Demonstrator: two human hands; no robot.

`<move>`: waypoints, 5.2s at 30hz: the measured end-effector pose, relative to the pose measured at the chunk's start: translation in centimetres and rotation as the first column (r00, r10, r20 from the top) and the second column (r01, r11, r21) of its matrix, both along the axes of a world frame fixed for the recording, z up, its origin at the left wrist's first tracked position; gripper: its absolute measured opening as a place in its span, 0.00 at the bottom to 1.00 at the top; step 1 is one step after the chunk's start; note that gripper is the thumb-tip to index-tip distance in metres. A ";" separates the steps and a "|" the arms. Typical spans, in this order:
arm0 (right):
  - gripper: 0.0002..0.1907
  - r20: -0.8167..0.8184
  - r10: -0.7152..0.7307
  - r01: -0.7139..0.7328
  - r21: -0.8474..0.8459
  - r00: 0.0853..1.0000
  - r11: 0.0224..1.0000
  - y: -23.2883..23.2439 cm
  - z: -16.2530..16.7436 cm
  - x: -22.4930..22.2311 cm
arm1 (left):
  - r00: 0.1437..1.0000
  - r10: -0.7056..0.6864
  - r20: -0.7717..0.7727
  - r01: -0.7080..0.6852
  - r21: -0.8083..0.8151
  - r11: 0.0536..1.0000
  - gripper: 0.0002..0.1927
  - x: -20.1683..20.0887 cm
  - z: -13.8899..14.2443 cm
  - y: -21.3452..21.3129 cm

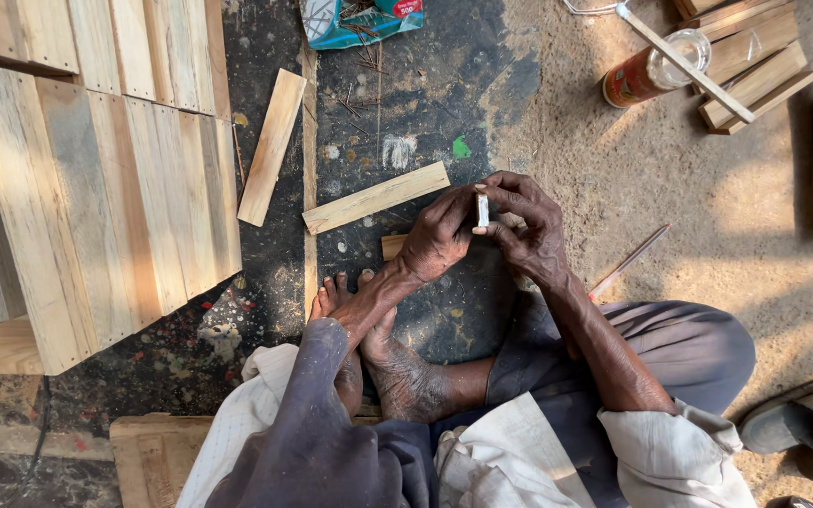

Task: The person assembles small wooden boxes by applying glue to the edges of wooden planks, joining them together, and securing the joints with nails using a hammer. The person works on multiple small boxes, applying glue and nailing them in sequence.

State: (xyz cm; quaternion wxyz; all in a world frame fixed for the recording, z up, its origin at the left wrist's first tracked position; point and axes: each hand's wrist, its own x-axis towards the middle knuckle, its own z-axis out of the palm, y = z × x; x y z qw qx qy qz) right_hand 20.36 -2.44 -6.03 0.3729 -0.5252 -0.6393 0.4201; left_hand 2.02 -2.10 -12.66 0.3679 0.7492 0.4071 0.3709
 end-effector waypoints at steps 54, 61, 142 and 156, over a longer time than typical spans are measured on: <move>0.28 -0.132 -0.017 0.027 0.081 0.991 0.996 -0.3 -0.1 -0.7 | 0.883 -0.051 -0.467 0.147 0.172 0.974 0.27 -2.1 11.5 1.9; 0.31 -0.120 -0.024 0.039 0.126 0.993 0.991 -0.5 -0.3 -0.7 | 0.882 -0.050 -0.469 0.145 0.167 0.975 0.26 -2.1 11.3 1.9; 0.27 -0.086 -0.050 0.058 0.085 0.995 0.995 -0.7 0.1 -1.3 | 0.887 -0.113 -0.447 0.183 0.117 0.976 0.32 -2.6 9.3 1.8; 0.27 -0.032 -0.066 0.069 0.113 0.997 0.991 -0.8 0.3 -1.4 | 0.859 -0.129 -0.495 0.205 0.102 0.973 0.34 -2.5 9.8 2.0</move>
